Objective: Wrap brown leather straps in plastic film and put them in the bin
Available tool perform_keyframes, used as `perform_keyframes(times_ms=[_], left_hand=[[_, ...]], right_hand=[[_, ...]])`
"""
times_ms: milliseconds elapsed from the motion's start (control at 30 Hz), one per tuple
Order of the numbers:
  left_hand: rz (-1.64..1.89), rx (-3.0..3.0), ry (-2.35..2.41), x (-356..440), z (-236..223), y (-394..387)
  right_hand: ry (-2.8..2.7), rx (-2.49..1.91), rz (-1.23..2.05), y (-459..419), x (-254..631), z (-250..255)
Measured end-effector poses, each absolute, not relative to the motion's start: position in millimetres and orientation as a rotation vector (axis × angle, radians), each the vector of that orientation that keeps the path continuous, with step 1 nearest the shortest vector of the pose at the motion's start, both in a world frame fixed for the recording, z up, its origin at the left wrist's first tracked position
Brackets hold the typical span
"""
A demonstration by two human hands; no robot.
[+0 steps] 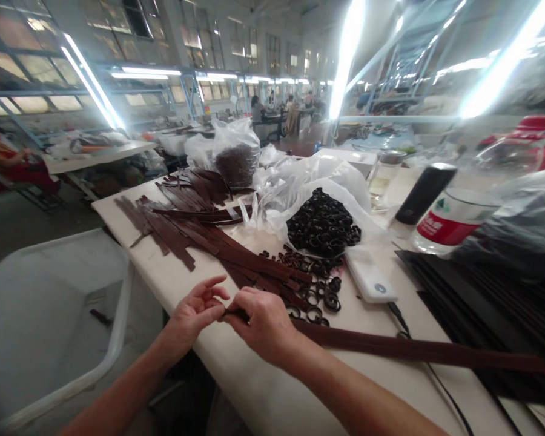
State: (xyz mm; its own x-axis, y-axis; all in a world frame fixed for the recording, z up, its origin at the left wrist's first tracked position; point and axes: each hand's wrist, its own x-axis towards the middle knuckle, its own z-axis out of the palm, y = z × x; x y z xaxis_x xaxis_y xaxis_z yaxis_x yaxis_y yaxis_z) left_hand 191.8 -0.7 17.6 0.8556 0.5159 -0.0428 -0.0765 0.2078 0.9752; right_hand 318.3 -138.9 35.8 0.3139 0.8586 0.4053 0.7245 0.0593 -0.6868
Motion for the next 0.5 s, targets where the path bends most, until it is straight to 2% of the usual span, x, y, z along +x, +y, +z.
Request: perform_keyframes(times_ms=[67,267,500], left_hand=[[0.379,1.441,0.407,209,21,20],[0.394,2.335,0.725,298,28,112],[0.295,2.408,0.951,377,11,155]], right_hand=[[-1.446,-1.694,0.179,-141,321,38],[-1.498,-1.719,0.083,-145,329,44],[-1.464,-1.724,0.009,-152,344,48]])
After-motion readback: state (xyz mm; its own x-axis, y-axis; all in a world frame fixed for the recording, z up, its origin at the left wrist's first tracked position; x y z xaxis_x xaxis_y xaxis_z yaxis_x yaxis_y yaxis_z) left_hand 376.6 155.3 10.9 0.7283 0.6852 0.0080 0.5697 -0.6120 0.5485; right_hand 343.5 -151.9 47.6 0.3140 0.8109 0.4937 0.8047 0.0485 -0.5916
